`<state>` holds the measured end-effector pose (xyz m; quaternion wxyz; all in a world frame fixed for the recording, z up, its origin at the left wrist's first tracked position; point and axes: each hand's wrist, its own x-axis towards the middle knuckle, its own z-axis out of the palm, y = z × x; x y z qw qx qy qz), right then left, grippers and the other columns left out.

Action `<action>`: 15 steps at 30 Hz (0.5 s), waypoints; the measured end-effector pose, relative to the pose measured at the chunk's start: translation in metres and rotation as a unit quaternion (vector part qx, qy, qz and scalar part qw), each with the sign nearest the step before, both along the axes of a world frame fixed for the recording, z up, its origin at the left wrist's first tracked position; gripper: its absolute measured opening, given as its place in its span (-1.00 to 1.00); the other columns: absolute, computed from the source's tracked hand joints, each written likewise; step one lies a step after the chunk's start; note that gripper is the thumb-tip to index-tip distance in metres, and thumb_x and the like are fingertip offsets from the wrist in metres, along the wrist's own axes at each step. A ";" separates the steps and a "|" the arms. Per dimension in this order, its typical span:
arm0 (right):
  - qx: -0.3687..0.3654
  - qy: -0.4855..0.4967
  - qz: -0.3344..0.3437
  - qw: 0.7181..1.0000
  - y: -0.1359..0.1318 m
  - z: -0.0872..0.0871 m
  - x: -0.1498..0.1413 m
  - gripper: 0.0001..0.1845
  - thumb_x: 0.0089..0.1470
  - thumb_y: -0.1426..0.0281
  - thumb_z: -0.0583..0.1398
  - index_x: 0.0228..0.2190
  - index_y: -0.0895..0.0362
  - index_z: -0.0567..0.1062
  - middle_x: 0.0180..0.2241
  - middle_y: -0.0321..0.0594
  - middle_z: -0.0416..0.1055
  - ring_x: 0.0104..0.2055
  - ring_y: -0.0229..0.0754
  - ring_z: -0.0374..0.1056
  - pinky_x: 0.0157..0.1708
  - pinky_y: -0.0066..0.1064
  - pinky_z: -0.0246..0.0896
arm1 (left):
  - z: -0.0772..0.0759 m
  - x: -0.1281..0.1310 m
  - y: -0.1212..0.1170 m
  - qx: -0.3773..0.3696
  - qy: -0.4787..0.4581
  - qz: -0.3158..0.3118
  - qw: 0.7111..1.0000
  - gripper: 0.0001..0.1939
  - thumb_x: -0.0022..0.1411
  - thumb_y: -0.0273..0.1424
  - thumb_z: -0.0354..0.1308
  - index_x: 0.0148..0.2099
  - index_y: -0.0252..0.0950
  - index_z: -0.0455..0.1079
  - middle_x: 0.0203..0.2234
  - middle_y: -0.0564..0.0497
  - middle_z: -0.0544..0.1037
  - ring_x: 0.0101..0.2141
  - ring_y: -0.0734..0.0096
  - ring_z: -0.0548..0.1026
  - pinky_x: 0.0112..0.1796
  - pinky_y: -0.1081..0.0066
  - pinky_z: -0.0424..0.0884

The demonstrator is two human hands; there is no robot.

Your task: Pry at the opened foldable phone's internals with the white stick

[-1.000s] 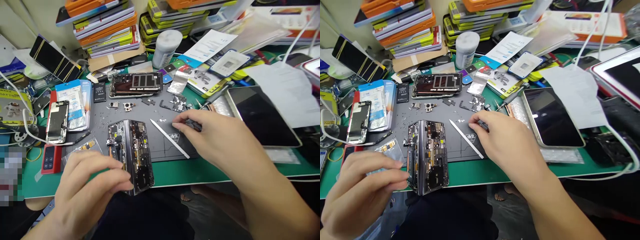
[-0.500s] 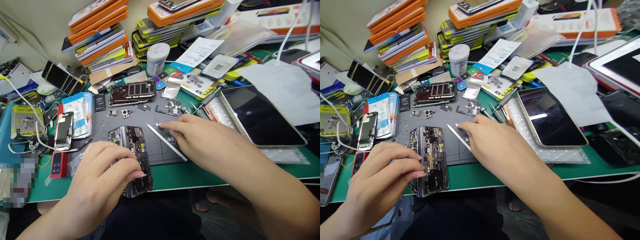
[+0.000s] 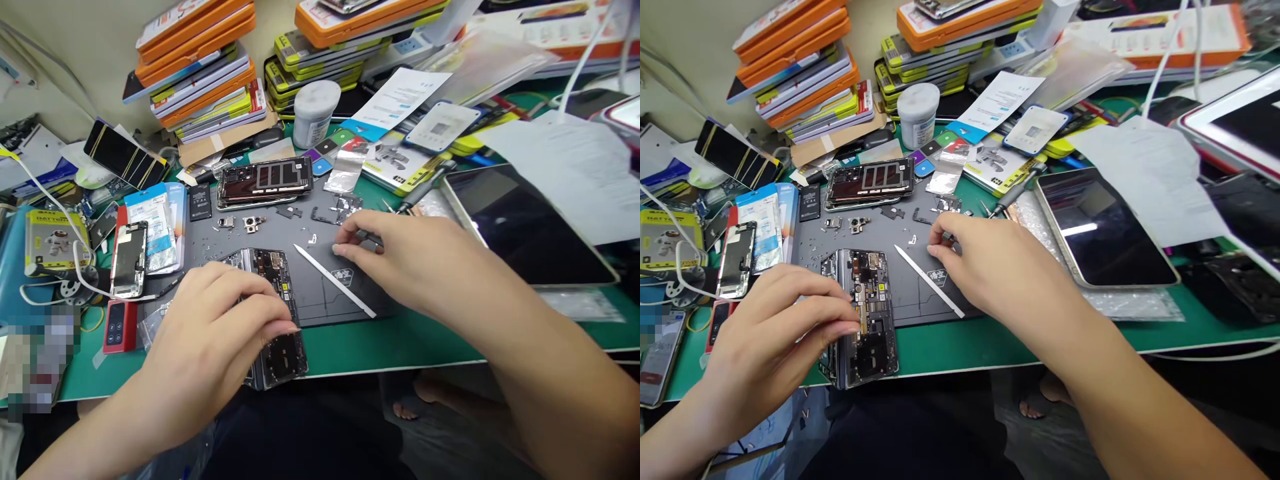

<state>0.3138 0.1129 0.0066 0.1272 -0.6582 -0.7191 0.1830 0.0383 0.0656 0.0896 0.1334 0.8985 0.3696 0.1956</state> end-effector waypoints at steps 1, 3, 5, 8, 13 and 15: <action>-0.003 0.006 0.000 1.000 0.003 -0.001 0.000 -0.94 0.31 0.29 0.32 -0.23 -0.01 0.62 -0.55 -0.29 0.37 -0.44 0.01 0.36 -0.22 -0.14 0.27 | 0.000 0.003 0.003 0.001 0.005 -0.004 1.000 -0.96 0.60 -0.40 0.23 -0.01 -0.22 0.51 -0.11 0.05 0.64 -0.11 0.39 0.51 -0.04 0.32 0.37; 0.000 0.016 0.003 1.000 0.008 -0.002 0.001 -0.94 0.31 0.31 0.32 -0.24 -0.02 0.64 -0.43 -0.25 0.49 -0.31 0.05 0.45 -0.07 -0.06 0.32 | -0.001 0.010 0.010 0.006 0.016 -0.017 1.000 -0.92 0.61 -0.37 0.21 -0.02 -0.23 0.52 -0.10 0.05 0.66 -0.12 0.35 0.51 -0.07 0.29 0.37; 0.009 0.026 0.007 1.000 0.008 -0.002 0.004 -0.87 0.35 0.28 0.28 -0.18 -0.03 0.67 -0.17 -0.19 0.59 -0.12 0.11 0.50 0.04 -0.01 0.32 | -0.004 0.016 0.017 0.012 0.030 -0.031 0.999 -0.87 0.62 -0.34 0.19 -0.04 -0.23 0.54 -0.11 0.05 0.66 -0.13 0.31 0.50 -0.11 0.26 0.35; 0.029 0.036 -0.004 0.999 0.001 -0.001 0.011 -0.73 0.40 0.23 0.18 -0.06 -0.03 0.68 0.02 -0.14 0.56 0.01 0.15 0.48 -0.04 -0.05 0.31 | -0.010 0.027 0.032 0.020 0.062 -0.052 0.997 -0.80 0.63 -0.31 0.17 -0.06 -0.23 0.59 -0.13 0.03 0.67 -0.15 0.23 0.49 -0.14 0.21 0.33; 0.045 0.039 -0.024 0.998 -0.020 -0.004 0.018 -0.72 0.38 0.13 0.15 -0.13 -0.01 0.59 -0.11 -0.14 0.50 -0.12 0.11 0.44 -0.28 -0.17 0.13 | -0.023 0.054 0.072 0.039 0.110 -0.096 0.989 -0.78 0.59 -0.32 0.21 -0.11 -0.24 0.66 -0.18 -0.02 0.66 -0.18 0.17 0.48 -0.15 0.16 0.37; 0.038 0.042 -0.027 0.998 -0.026 -0.009 0.017 -0.74 0.36 0.12 0.19 -0.14 0.01 0.56 -0.15 -0.18 0.48 -0.14 0.10 0.44 -0.30 -0.19 0.10 | -0.030 0.069 0.091 0.048 0.121 -0.105 0.986 -0.83 0.54 -0.33 0.29 -0.14 -0.21 0.69 -0.22 -0.01 0.65 -0.20 0.17 0.47 -0.16 0.15 0.37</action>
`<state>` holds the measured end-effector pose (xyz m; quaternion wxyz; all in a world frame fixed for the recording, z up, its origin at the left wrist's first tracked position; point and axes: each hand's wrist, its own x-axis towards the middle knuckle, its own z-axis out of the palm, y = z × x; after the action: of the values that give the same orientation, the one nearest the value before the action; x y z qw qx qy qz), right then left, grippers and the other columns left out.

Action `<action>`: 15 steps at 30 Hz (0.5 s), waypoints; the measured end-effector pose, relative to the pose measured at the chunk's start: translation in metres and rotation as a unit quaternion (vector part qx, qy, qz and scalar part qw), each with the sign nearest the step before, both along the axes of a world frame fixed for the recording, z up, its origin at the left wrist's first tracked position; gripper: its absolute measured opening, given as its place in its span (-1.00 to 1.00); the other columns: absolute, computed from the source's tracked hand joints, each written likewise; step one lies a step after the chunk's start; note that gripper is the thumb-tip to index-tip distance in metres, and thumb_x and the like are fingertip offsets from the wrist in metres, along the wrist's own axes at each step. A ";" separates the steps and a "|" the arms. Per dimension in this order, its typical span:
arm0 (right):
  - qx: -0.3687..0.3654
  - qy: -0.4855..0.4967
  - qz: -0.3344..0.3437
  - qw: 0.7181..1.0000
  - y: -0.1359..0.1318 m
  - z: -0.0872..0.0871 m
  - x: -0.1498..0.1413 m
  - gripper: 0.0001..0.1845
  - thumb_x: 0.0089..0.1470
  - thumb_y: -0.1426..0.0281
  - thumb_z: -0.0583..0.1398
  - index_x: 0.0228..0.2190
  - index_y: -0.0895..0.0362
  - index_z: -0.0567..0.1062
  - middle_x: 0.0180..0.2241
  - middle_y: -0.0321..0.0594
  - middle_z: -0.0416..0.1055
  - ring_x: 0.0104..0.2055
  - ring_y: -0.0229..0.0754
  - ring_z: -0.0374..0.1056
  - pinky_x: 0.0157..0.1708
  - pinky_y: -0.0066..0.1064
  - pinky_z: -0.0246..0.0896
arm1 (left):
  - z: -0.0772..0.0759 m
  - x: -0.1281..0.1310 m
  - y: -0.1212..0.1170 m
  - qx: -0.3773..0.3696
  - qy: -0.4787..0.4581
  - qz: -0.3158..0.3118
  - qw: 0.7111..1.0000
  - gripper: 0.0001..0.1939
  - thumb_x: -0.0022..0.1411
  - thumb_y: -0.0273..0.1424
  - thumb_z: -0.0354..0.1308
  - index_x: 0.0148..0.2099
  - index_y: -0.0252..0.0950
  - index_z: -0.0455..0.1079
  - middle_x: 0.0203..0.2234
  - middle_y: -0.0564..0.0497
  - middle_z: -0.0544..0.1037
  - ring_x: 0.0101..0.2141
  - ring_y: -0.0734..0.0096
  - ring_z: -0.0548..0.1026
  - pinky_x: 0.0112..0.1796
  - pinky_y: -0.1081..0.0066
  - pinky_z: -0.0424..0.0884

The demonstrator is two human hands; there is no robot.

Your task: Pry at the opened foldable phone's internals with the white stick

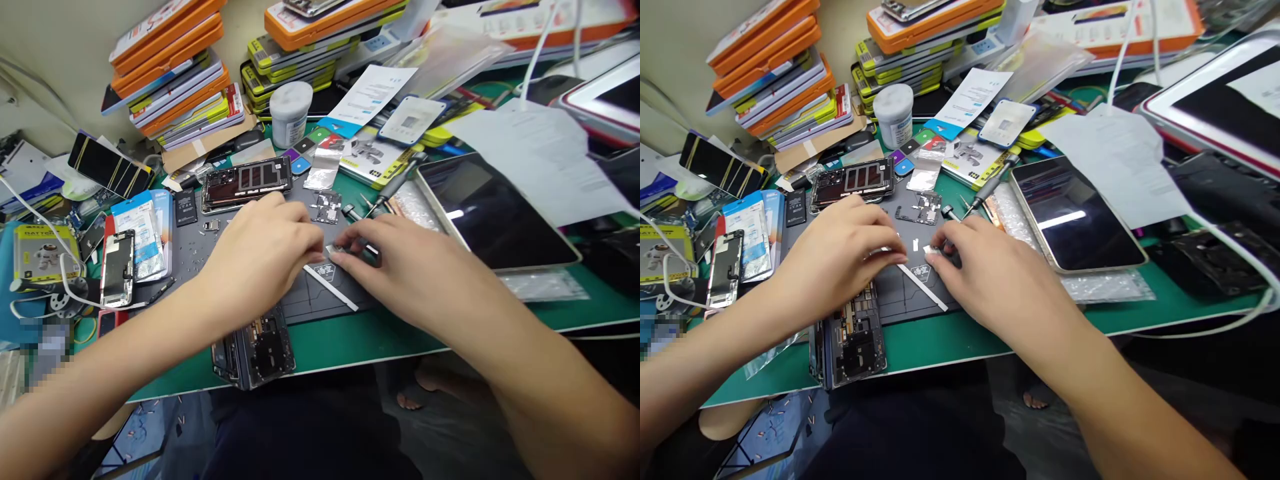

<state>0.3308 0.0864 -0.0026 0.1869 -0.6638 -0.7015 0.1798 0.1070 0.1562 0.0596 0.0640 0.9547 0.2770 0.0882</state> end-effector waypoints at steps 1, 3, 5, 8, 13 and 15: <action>-0.004 0.001 -0.006 1.000 -0.003 -0.003 -0.001 -0.73 0.37 0.12 0.18 -0.12 0.01 0.56 -0.14 -0.18 0.49 -0.16 0.09 0.43 -0.32 -0.20 0.09 | -0.004 0.008 0.008 0.007 -0.003 -0.002 1.000 -0.85 0.51 -0.34 0.33 -0.16 -0.21 0.70 -0.25 -0.02 0.64 -0.21 0.16 0.46 -0.17 0.16 0.36; -0.011 0.003 -0.020 1.000 -0.007 -0.008 -0.003 -0.72 0.40 0.13 0.16 -0.07 0.03 0.56 -0.08 -0.18 0.51 -0.19 0.07 0.43 -0.34 -0.20 0.07 | -0.012 0.022 0.022 0.005 0.005 -0.005 1.000 -0.87 0.47 -0.38 0.36 -0.18 -0.21 0.73 -0.27 -0.05 0.62 -0.18 0.15 0.47 -0.18 0.17 0.36; -0.014 0.007 -0.031 0.999 -0.008 -0.011 -0.004 -0.71 0.42 0.16 0.17 -0.02 0.05 0.55 -0.01 -0.18 0.53 -0.14 0.07 0.45 -0.31 -0.20 0.11 | -0.019 0.032 0.032 -0.006 0.015 -0.005 1.000 -0.87 0.44 -0.40 0.37 -0.20 -0.21 0.74 -0.26 -0.07 0.62 -0.16 0.11 0.48 -0.18 0.16 0.36; -0.020 0.012 -0.045 0.999 -0.008 -0.013 -0.005 -0.74 0.41 0.20 0.22 0.00 0.07 0.55 0.01 -0.18 0.54 -0.06 0.08 0.47 -0.28 -0.22 0.14 | -0.027 0.042 0.039 -0.016 0.035 -0.006 0.999 -0.86 0.42 -0.45 0.37 -0.22 -0.24 0.74 -0.25 -0.09 0.60 -0.13 0.10 0.47 -0.15 0.16 0.36; -0.034 0.006 -0.054 0.998 -0.004 -0.009 -0.006 -0.82 0.39 0.27 0.28 -0.08 0.08 0.59 -0.13 -0.14 0.56 -0.18 0.05 0.46 -0.31 -0.27 0.06 | -0.034 0.048 0.045 -0.044 0.039 0.013 0.998 -0.91 0.38 -0.44 0.41 -0.20 -0.24 0.75 -0.25 -0.08 0.60 -0.11 0.15 0.44 -0.12 0.21 0.34; -0.040 0.004 -0.053 0.998 -0.004 -0.008 -0.006 -0.85 0.39 0.27 0.28 -0.14 0.08 0.60 -0.22 -0.14 0.55 -0.26 0.03 0.44 -0.34 -0.28 0.02 | -0.036 0.048 0.046 -0.045 0.037 0.017 0.998 -0.92 0.39 -0.42 0.42 -0.20 -0.23 0.75 -0.25 -0.08 0.62 -0.12 0.17 0.42 -0.13 0.22 0.32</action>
<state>0.3247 0.0825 -0.0107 0.1728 -0.7065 -0.6566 0.1998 0.1549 0.2025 0.0239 0.0953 0.9485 0.2994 0.0412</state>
